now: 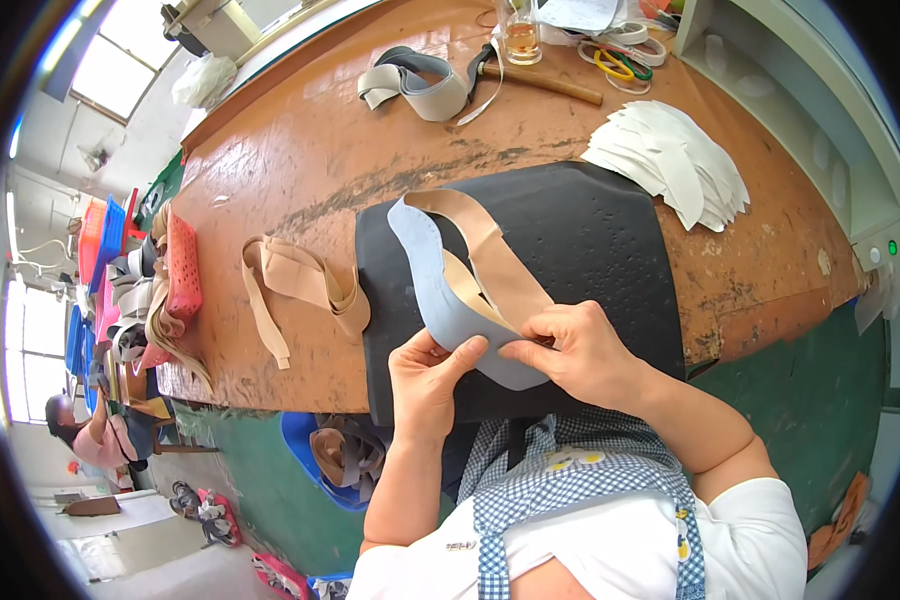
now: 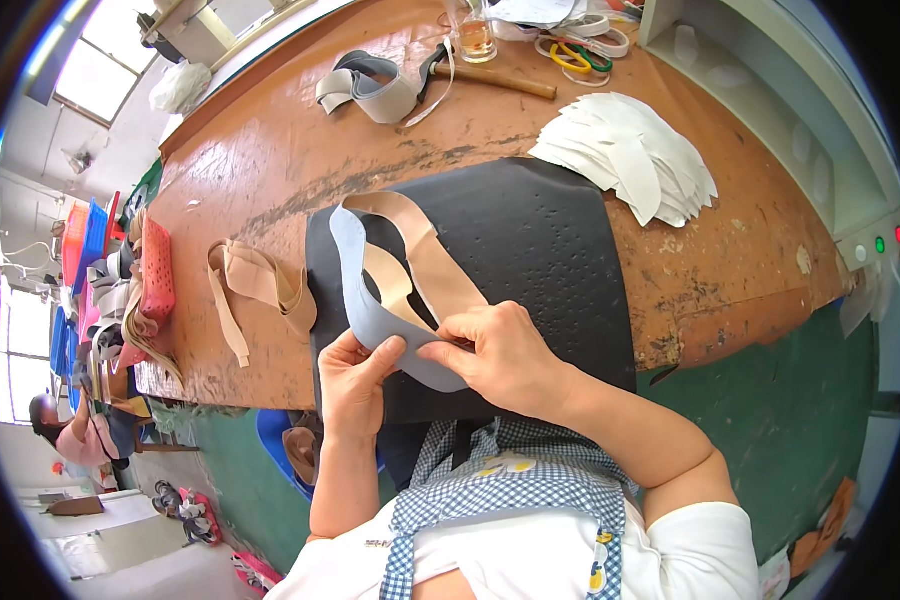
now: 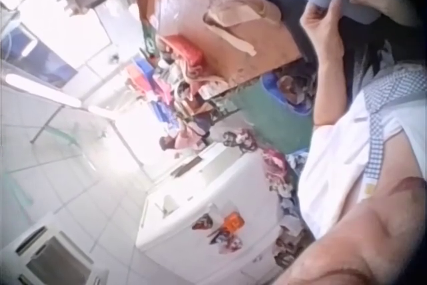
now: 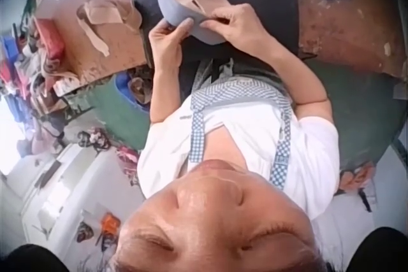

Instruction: Peeling and aligning shoe lining and upper components at a factory workbench.

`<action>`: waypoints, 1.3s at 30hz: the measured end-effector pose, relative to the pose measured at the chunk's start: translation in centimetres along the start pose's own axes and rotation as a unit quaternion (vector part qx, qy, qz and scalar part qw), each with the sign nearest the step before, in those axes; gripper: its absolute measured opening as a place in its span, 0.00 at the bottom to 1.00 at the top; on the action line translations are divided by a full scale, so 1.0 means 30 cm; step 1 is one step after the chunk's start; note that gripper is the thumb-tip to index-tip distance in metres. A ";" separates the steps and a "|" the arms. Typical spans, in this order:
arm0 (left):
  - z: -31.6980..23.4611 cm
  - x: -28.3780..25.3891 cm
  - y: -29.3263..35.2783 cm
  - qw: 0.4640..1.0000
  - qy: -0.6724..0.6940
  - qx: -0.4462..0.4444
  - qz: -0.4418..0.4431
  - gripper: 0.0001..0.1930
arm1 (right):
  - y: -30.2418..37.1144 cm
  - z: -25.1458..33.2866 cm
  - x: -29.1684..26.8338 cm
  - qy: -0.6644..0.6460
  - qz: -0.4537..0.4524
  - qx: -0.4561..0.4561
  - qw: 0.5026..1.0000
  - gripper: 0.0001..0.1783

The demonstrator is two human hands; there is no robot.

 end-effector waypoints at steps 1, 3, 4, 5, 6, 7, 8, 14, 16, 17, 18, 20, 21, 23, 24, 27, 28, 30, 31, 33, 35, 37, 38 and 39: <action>0.003 0.004 0.003 1.000 -0.006 0.010 -0.004 0.13 | 0.002 -0.002 -0.002 0.000 0.001 0.000 1.000 0.10; 0.012 0.008 0.010 1.000 -0.002 0.015 -0.001 0.13 | 0.004 -0.006 -0.005 0.011 0.005 0.011 1.000 0.09; 0.017 0.009 0.015 1.000 0.002 0.021 0.003 0.13 | -0.001 -0.009 -0.003 0.011 0.005 0.011 1.000 0.09; 0.024 0.010 0.022 1.000 0.001 0.021 0.003 0.13 | -0.011 -0.014 0.000 -0.027 -0.004 0.028 0.999 0.09; 0.035 0.010 0.028 1.000 -0.004 0.024 0.006 0.13 | -0.017 -0.019 0.002 -0.065 -0.012 0.046 0.997 0.10; 0.041 0.009 0.031 1.000 -0.008 0.027 0.008 0.13 | -0.015 -0.016 0.001 -0.065 -0.013 0.047 0.997 0.10; 0.035 0.009 0.026 1.000 -0.008 0.027 0.009 0.13 | -0.013 -0.010 -0.002 -0.061 -0.002 0.052 0.997 0.09; -0.008 -0.022 -0.024 0.999 0.022 -0.028 -0.005 0.11 | 0.018 -0.002 0.005 -0.053 0.002 0.046 0.998 0.09; -0.012 -0.025 -0.026 0.999 0.018 -0.028 -0.003 0.11 | 0.019 -0.002 0.007 -0.044 0.001 0.044 0.998 0.09; -0.013 -0.026 -0.026 1.000 0.013 -0.027 -0.001 0.11 | 0.018 -0.004 0.009 -0.051 0.002 0.036 0.998 0.09; -0.013 -0.025 -0.025 1.000 0.012 -0.027 0.001 0.11 | 0.016 -0.005 0.010 -0.058 0.001 0.029 0.998 0.09; -0.009 -0.022 -0.014 1.000 0.006 -0.019 0.003 0.11 | -0.009 0.015 0.008 -0.047 0.005 0.027 0.999 0.09; -0.006 -0.015 -0.008 1.000 0.005 -0.019 0.004 0.11 | -0.017 0.023 0.007 -0.035 0.011 0.025 0.999 0.09; -0.004 -0.004 0.002 0.999 -0.011 0.034 0.004 0.10 | -0.017 0.014 0.013 -0.039 0.013 0.027 0.999 0.09; -0.007 -0.008 -0.003 0.999 -0.011 0.035 0.003 0.10 | -0.019 0.010 0.017 -0.043 0.019 0.028 0.998 0.09; -0.020 -0.037 -0.033 1.000 0.020 -0.016 -0.011 0.10 | -0.001 0.014 0.014 -0.055 0.028 0.032 0.998 0.09; -0.023 -0.035 -0.031 1.000 0.019 -0.015 -0.012 0.10 | -0.005 0.016 0.016 -0.056 0.029 0.032 0.997 0.09; -0.034 -0.022 -0.021 1.000 -0.015 -0.019 -0.001 0.09 | -0.022 0.021 0.023 -0.064 0.041 0.034 0.997 0.09; -0.035 -0.017 -0.015 1.000 -0.019 -0.013 0.004 0.08 | -0.027 0.022 0.025 -0.065 0.040 0.034 0.997 0.09; -0.038 -0.017 -0.018 1.000 -0.005 -0.016 0.004 0.08 | -0.035 0.022 0.026 -0.042 0.051 0.048 0.997 0.09; -0.049 -0.020 -0.028 0.999 0.020 -0.030 0.004 0.08 | -0.033 0.024 0.028 -0.056 0.047 0.048 0.996 0.10; -0.050 -0.030 -0.035 1.000 0.008 -0.025 0.010 0.08 | -0.029 0.026 0.028 -0.070 0.047 0.048 0.995 0.10; -0.049 -0.031 -0.036 1.000 -0.006 -0.020 0.017 0.08 | -0.030 0.027 0.030 -0.063 0.045 0.044 0.996 0.10; -0.053 -0.026 -0.034 1.000 -0.006 -0.020 0.017 0.08 | -0.032 0.028 0.032 -0.056 0.041 0.039 0.997 0.10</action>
Point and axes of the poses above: each hand's wrist, its own y-axis away from the middle knuckle, its own x-axis out of the palm, z = x × y, the point moved 1 cm from there along -y, towards the middle knuckle, and after that the axes turned 13 degrees about -z, right-handed, at the moved point
